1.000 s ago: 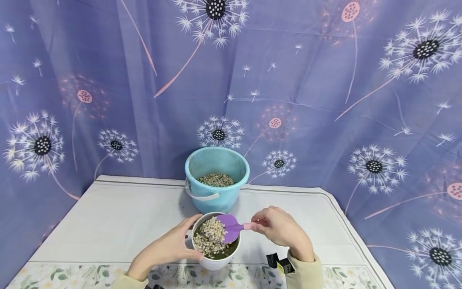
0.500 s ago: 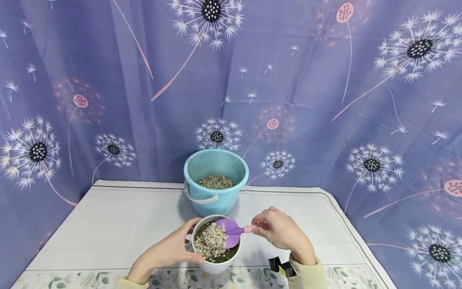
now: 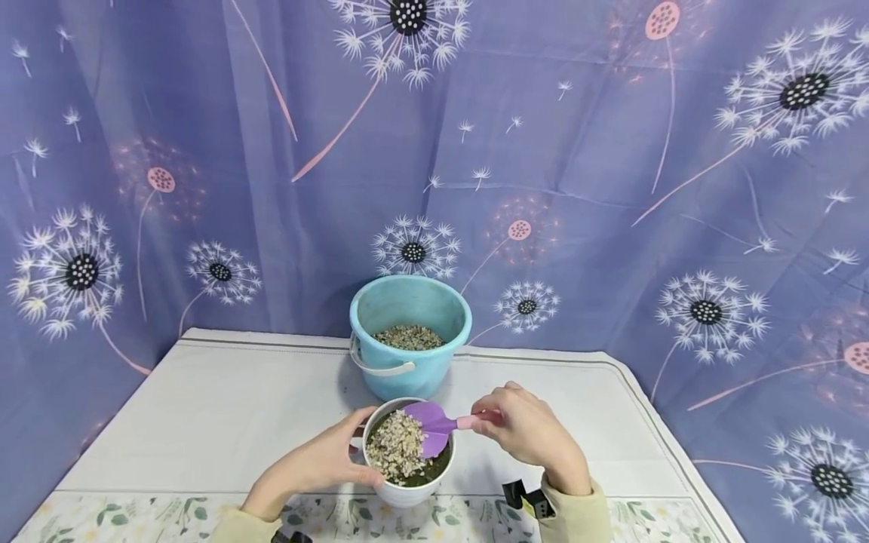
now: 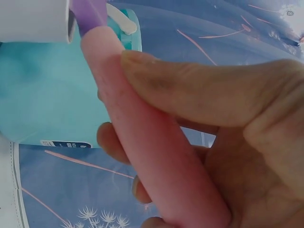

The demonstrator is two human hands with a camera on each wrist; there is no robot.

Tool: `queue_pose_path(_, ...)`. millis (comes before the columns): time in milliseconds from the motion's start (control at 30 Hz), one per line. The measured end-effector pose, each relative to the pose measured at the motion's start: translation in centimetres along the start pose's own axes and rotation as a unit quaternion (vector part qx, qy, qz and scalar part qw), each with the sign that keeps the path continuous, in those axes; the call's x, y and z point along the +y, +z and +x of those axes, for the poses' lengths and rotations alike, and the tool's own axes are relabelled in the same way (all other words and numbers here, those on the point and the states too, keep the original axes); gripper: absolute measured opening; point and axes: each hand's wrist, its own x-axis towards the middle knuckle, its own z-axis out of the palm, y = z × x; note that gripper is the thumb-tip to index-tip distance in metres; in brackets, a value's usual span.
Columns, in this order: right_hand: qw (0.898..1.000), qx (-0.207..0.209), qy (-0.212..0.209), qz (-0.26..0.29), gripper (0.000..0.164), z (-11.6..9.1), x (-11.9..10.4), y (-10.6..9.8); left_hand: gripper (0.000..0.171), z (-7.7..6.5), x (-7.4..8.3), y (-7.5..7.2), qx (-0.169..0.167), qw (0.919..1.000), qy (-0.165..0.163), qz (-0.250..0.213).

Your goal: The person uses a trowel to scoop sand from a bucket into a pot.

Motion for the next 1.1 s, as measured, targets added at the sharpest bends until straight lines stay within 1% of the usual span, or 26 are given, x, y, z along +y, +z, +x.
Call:
queue_pose_path(167, 1.0, 0.019, -0.012, -0.009, 0.013, -0.23, 0.14, -0.04, 0.097, 0.1, -0.19, 0.25, -0.006, 0.9999, 0.006, -0.015)
queue_pose_path(433, 0.999, 0.038, -0.025, -0.008, 0.011, -0.33, 0.31, 0.11, 0.098, -0.05, -0.15, 0.42, -0.007, 0.9999, 0.003, -0.012)
queue_pose_path(667, 0.998, 0.055, -0.021, -0.005, 0.013, -0.01, 0.37, 0.21, 0.099, 0.02, 0.11, 0.27, -0.003, 0.9999, 0.0, -0.013)
queue_pose_path(900, 0.996, 0.082, 0.003, -0.023, 0.015, 0.0, 0.46, 0.31, 0.1, 0.07, 0.09, 0.35, -0.005, 0.9999, 0.005, -0.015)
queue_pose_path(1100, 0.993, 0.113, -0.006, -0.028, 0.016, 0.27, 0.61, 0.36, 0.101, 0.04, 0.05, 0.28, -0.007, 0.9998, -0.003, -0.018)
